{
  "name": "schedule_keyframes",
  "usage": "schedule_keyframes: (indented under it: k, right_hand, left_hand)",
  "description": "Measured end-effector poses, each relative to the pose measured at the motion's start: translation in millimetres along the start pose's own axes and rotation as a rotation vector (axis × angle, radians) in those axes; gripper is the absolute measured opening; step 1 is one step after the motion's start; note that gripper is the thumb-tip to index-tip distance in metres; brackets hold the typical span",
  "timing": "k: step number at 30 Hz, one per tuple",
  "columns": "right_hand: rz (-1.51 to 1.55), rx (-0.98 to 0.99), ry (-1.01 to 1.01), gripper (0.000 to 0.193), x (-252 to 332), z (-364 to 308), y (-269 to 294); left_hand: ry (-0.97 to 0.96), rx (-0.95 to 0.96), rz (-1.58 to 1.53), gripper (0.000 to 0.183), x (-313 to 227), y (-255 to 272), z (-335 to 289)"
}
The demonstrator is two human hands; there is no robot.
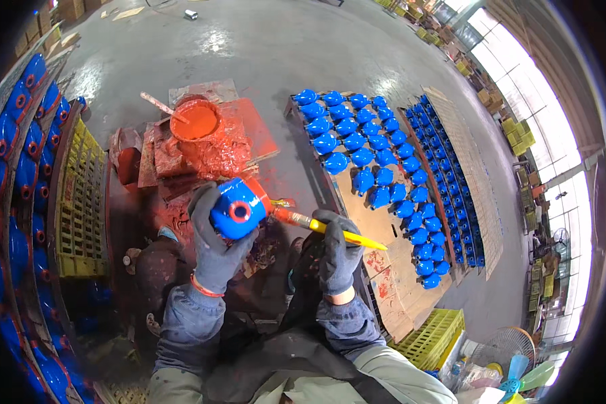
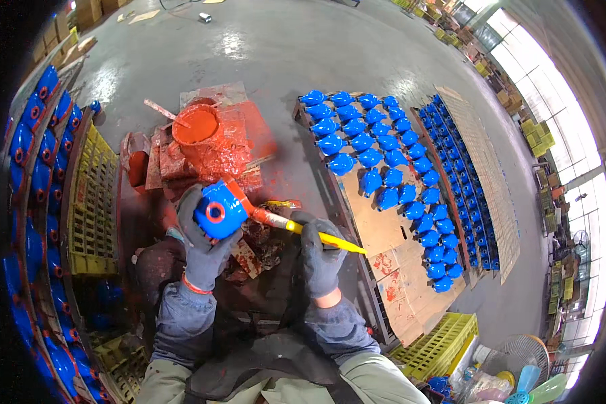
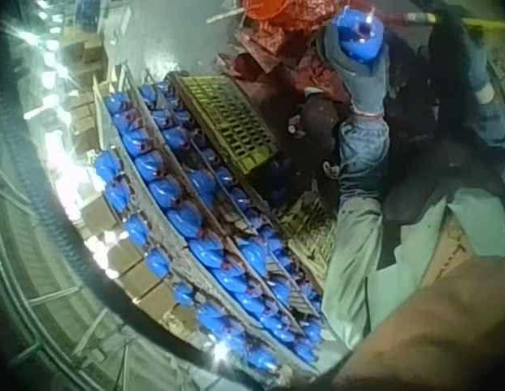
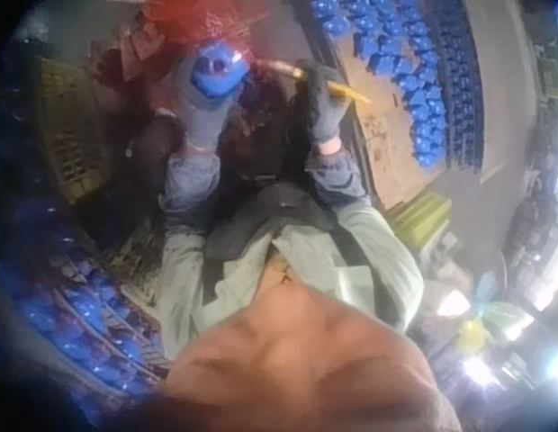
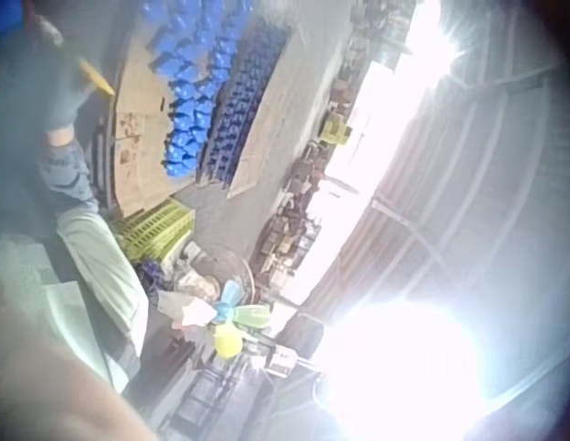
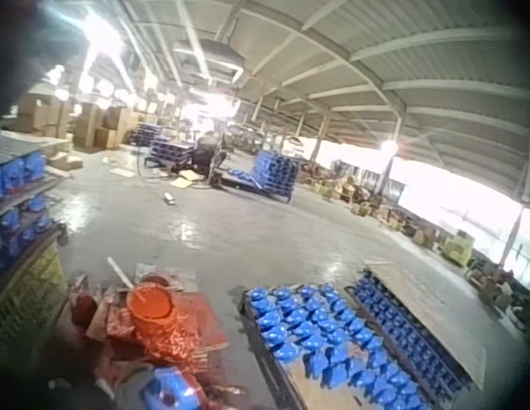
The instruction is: The person applies red or orange paint or sealant to blue metal components with a brush, then stacks the painted components onto a pallet.
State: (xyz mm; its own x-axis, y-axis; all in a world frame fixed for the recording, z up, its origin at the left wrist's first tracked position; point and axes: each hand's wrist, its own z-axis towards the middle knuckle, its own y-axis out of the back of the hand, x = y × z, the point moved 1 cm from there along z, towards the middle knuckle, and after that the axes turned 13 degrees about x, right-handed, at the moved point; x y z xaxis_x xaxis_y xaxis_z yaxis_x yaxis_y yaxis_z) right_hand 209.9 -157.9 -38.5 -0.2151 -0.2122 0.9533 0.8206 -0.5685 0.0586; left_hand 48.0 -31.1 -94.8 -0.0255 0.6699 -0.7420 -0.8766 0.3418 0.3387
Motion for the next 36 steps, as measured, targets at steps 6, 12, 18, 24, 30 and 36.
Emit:
schedule_keyframes:
  k: [6,12,18,24,30,36]
  right_hand:
    - [0.036,0.006,0.097,0.022,-10,24,-14]
    - [-0.341,0.094,0.106,0.018,-6,31,-23]
    - [-0.576,0.083,0.211,0.018,-25,13,-21]
    - [-0.292,0.025,0.147,0.015,-55,-5,-23]
    - [-0.112,0.051,0.045,0.017,-67,-5,-18]
    - [-0.116,0.016,0.062,0.015,-84,1,-23]
  left_hand:
    - [0.107,-0.001,0.008,0.094,4,-3,6]
    - [0.067,0.010,0.080,0.093,2,3,6]
    - [0.242,0.017,-0.031,0.091,12,2,2]
    - [0.581,-0.064,-0.688,0.080,21,8,6]
    - [0.683,-0.057,-0.926,0.065,25,10,0]
    - [0.777,-0.094,-1.060,0.069,32,10,0]
